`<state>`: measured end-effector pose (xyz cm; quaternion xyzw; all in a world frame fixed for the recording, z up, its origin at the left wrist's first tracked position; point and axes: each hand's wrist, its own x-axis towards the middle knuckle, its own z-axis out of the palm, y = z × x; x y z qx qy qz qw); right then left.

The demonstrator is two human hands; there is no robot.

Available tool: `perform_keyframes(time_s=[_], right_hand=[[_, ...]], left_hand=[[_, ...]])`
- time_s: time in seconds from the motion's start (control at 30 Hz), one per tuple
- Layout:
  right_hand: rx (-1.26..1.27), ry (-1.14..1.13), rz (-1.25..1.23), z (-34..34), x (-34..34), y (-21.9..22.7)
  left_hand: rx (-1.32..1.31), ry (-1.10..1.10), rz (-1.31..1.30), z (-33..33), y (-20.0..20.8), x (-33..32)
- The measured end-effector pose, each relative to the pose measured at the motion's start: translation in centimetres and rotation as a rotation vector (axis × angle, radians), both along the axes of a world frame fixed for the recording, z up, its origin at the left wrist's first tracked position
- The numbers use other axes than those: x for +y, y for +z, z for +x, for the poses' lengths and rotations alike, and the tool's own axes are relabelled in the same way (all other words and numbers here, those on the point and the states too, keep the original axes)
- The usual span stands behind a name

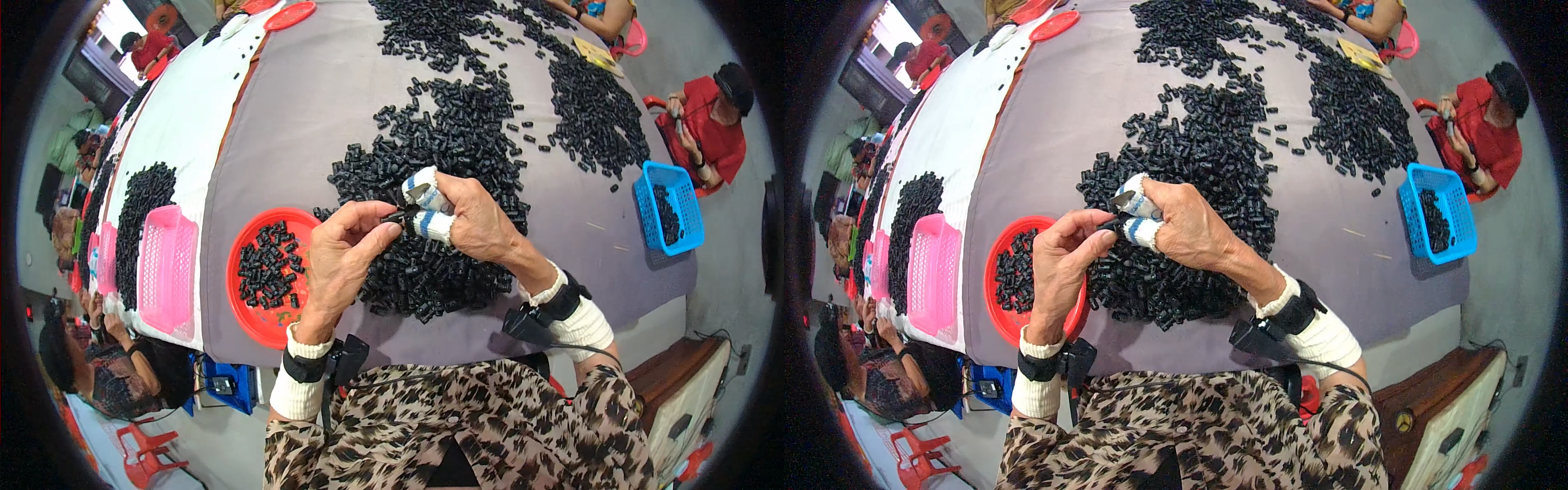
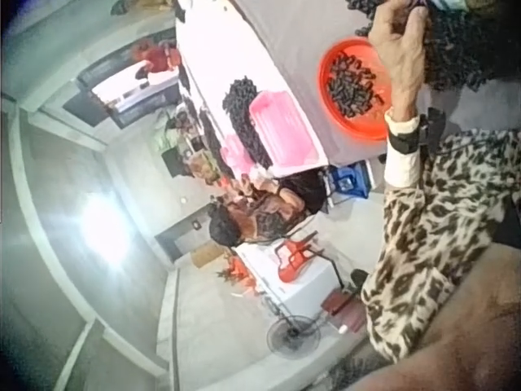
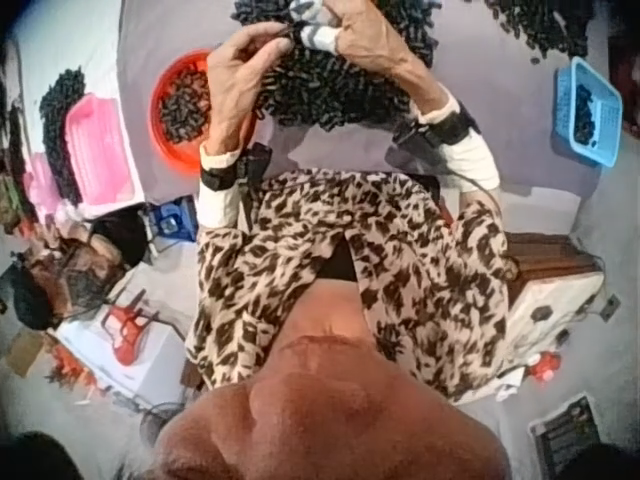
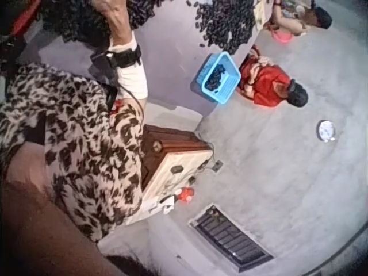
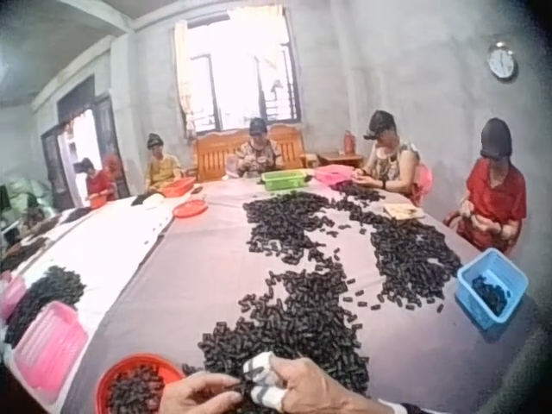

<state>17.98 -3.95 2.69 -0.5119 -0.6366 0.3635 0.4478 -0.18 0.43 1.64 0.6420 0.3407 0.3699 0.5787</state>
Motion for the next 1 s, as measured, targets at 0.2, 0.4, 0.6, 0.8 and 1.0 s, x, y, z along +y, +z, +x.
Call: perform_keyframes(time_s=[0.2,0.4,0.6,0.8,1.0], right_hand=[[0.065,0.029,-0.007,-2.2,0.5,0.6],[0.038,0.054,-0.063,-2.5,0.5,1.6],[-0.078,0.099,-0.072,-2.2,0.8,3.0],[-0.179,0.114,-0.079,-1.8,1.1,2.9],[-0.236,0.142,-0.075,-1.7,1.3,3.0]], left_hand=[[-0.424,-0.009,-0.293,-1.0,-0.2,0.5],[-0.692,-0.097,-0.542,-1.3,0.2,0.7],[-0.764,-0.151,-0.589,-1.0,0.4,0.6],[-0.8,-0.225,-0.63,-0.5,0.2,0.5],[-0.768,-0.219,-0.635,-0.4,0.0,0.4]])
